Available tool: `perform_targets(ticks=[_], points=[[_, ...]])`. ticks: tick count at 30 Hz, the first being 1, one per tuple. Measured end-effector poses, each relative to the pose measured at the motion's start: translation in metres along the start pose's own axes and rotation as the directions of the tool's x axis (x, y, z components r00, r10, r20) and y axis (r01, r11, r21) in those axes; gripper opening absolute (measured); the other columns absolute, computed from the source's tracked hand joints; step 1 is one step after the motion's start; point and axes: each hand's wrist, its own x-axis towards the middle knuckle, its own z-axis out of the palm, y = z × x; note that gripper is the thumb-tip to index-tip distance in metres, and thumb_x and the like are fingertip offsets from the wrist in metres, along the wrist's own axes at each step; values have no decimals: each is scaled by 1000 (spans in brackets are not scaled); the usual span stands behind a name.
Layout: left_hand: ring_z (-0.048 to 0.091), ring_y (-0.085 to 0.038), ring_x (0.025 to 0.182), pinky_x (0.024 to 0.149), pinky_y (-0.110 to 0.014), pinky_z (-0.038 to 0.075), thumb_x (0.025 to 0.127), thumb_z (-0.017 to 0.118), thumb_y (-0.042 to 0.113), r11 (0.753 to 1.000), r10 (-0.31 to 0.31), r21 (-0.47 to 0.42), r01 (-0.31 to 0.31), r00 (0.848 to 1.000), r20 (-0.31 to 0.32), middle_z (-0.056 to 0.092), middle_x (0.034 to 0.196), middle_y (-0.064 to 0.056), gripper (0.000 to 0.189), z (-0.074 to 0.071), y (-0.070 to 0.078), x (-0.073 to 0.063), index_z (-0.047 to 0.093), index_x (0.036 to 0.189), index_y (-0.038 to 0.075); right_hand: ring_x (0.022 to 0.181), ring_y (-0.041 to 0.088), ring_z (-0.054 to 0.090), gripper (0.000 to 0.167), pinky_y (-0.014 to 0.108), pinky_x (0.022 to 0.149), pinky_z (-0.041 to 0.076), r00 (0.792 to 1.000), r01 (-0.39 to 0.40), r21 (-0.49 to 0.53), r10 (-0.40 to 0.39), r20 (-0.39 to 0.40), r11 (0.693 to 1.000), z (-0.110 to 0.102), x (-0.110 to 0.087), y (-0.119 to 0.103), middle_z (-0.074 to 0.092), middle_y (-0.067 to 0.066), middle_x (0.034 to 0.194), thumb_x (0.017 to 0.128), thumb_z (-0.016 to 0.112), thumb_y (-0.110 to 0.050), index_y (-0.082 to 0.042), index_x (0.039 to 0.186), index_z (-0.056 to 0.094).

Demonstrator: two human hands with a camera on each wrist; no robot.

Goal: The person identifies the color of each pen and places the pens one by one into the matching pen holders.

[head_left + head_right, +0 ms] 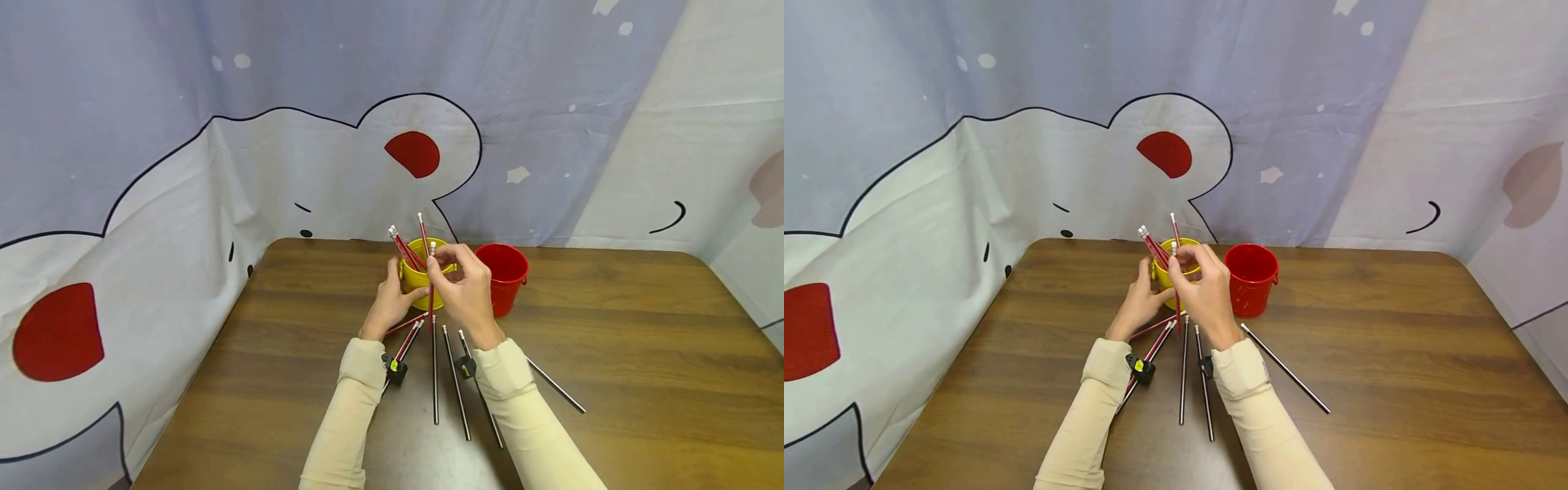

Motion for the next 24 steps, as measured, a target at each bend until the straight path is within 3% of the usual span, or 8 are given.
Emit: perform_targets(ticks=[7, 17, 24], points=[[49, -25, 120, 100, -42, 37, 79, 64, 45, 1000, -8, 11, 8, 1000, 3, 45, 136, -9, 84, -1, 1, 0, 13, 143, 24, 71, 25, 60, 9, 36, 58, 54, 999, 39, -21, -39, 13, 999, 1, 20, -5, 61, 17, 82, 80, 63, 5, 7, 88, 60], [48, -23, 120, 101, -41, 37, 78, 63, 51, 1000, -6, -12, 6, 1000, 5, 48, 133, -7, 84, -1, -1, -1, 15, 142, 25, 69, 22, 58, 9, 25, 57, 52, 998, 62, -26, -62, -5, 998, 0, 39, -4, 60, 17, 81, 79, 64, 3, 6, 87, 61], [49, -21, 119, 100, -39, 38, 77, 63, 52, 999, 0, -53, 1, 1000, 19, 49, 130, -6, 83, -2, -1, -1, 17, 140, 25, 70, 23, 59, 8, 32, 56, 52, 995, 94, -37, -94, -14, 995, -1, 57, -9, 60, 17, 81, 80, 62, 3, 7, 87, 60]])
